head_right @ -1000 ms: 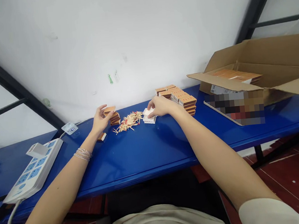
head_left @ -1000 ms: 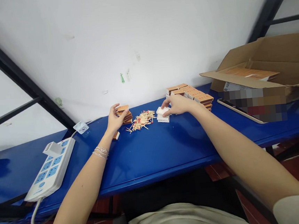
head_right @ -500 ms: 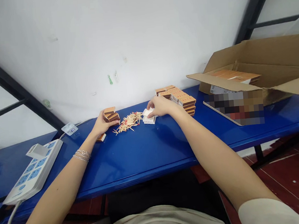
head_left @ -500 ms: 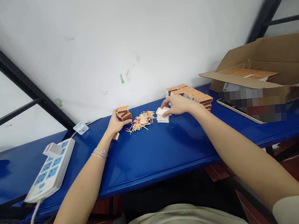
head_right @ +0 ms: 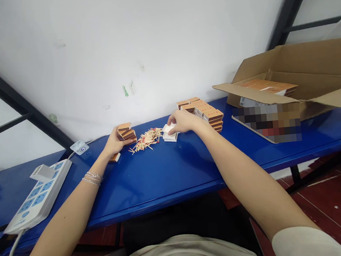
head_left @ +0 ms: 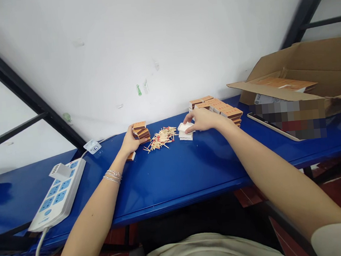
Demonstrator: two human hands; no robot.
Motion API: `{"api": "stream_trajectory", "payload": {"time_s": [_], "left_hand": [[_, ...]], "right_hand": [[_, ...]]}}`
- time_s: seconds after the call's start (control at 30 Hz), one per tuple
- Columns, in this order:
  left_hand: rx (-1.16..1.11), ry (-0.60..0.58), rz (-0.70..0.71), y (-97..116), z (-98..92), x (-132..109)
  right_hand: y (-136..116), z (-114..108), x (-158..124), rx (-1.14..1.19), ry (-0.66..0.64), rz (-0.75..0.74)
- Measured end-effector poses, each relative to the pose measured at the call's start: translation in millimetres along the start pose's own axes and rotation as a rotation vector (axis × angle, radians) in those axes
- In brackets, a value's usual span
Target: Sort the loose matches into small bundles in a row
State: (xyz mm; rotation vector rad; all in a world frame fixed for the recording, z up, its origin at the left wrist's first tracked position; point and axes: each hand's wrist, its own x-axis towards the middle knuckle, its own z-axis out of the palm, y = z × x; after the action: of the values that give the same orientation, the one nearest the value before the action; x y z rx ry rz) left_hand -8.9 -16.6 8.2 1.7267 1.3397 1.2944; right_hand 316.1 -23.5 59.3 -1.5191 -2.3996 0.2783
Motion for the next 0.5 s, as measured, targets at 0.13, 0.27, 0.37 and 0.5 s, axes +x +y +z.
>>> {"api": "stream_trajectory", "payload": {"time_s": [0.13,0.27,0.37,0.5], "left_hand": [[0.025,0.025,0.016,-2.5,-3.2,1.9],[0.025,0.066,0.105,2.1,-3.7,3.3],[-0.015,0.04,0.164,8.0,-1.5,3.5],[-0.047,0.021,0.192,9.0,1.9,5.6]], "right_hand": [[1.1,-0.3,0.8,0.005,-0.01,-0.005],[2.0,0.2,0.6,0.005,-0.008,-0.015],[2.3,0.7,0.2,-0.001,-0.005,-0.014],[1.7,0.3,-0.2,0.001,-0.011,-0.006]]}}
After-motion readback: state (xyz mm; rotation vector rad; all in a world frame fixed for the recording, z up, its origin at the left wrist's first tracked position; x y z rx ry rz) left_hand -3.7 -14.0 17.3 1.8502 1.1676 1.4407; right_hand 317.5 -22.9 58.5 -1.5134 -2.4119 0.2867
